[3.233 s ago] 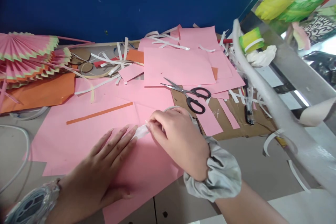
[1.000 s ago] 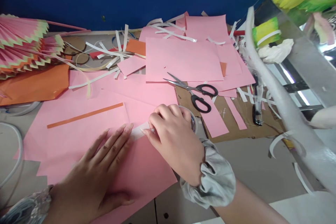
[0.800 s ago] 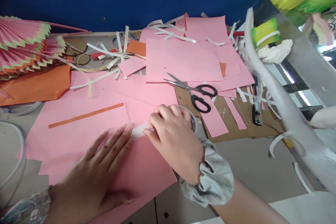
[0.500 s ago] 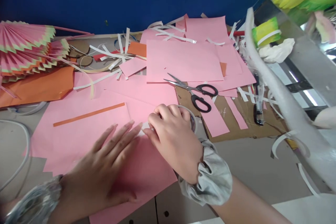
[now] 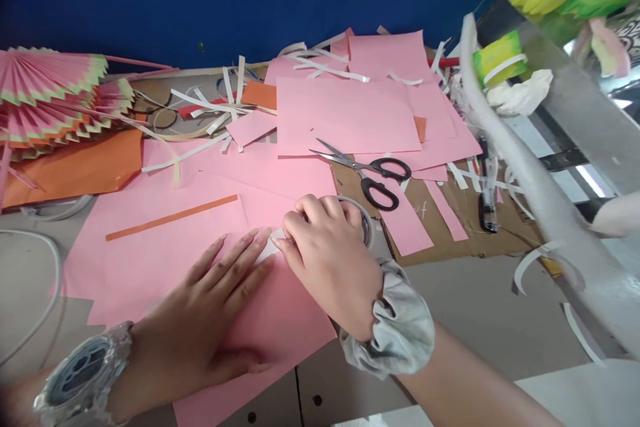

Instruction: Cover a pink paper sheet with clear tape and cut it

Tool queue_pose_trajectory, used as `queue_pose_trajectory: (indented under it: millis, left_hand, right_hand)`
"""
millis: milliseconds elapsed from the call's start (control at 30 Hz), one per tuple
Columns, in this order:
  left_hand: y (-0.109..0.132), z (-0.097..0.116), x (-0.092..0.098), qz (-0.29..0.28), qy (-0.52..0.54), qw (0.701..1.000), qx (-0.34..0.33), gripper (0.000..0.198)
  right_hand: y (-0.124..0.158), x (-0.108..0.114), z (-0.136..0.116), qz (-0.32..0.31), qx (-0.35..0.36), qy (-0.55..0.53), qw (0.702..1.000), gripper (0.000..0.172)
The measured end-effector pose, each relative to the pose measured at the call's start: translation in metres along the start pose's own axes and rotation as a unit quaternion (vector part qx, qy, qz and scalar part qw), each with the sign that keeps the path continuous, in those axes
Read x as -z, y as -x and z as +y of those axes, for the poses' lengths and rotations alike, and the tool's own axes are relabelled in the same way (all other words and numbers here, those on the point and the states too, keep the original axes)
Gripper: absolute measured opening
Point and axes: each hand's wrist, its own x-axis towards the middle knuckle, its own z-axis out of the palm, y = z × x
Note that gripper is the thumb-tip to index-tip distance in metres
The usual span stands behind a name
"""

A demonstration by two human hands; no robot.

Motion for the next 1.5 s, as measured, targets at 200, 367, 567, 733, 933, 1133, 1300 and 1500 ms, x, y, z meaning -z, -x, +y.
queue_pose_trajectory:
  millis: [200,367,567,733,933,1133,1300,1500]
  left_hand:
    - [0.002,0.002,0.0,0.014,0.006,1.0,0.011,0.091]
    - [0.001,0.001,0.001,0.005,0.01,1.0,0.016,0.091]
    - [0.0,0.001,0.001,0.0,0.01,1.0,0.013,0.091]
    - [0.0,0.003,0.001,-0.002,0.011,1.0,0.012,0.09]
    - [0.0,0.001,-0.001,-0.001,0.011,1.0,0.012,0.091]
    - [0.001,0.001,-0.001,-0.001,0.009,1.0,0.006,0.089]
    - [0.001,0.001,0.001,0.004,0.006,1.0,0.004,0.088]
    - [0.002,0.002,0.002,0.001,0.004,1.0,0.007,0.087]
  right_hand:
    - [0.0,-0.001,-0.001,0.008,-0.004,0.001,1.0,0.013]
    - [-0.002,0.001,0.002,0.0,-0.002,-0.023,1.0,0.015]
    - [-0.001,0.002,0.009,0.002,-0.012,-0.053,0.999,0.015]
    - [0.0,0.002,0.009,0.015,-0.015,-0.059,0.998,0.013]
    - [-0.001,0.0,0.007,0.019,-0.006,-0.043,0.999,0.013]
    - [0.0,-0.002,0.006,0.025,-0.002,-0.009,1.0,0.014]
    - [0.001,-0.001,0.003,0.026,-0.004,0.008,1.0,0.013]
    - [0.004,-0.001,0.0,0.035,0.014,0.015,0.999,0.014]
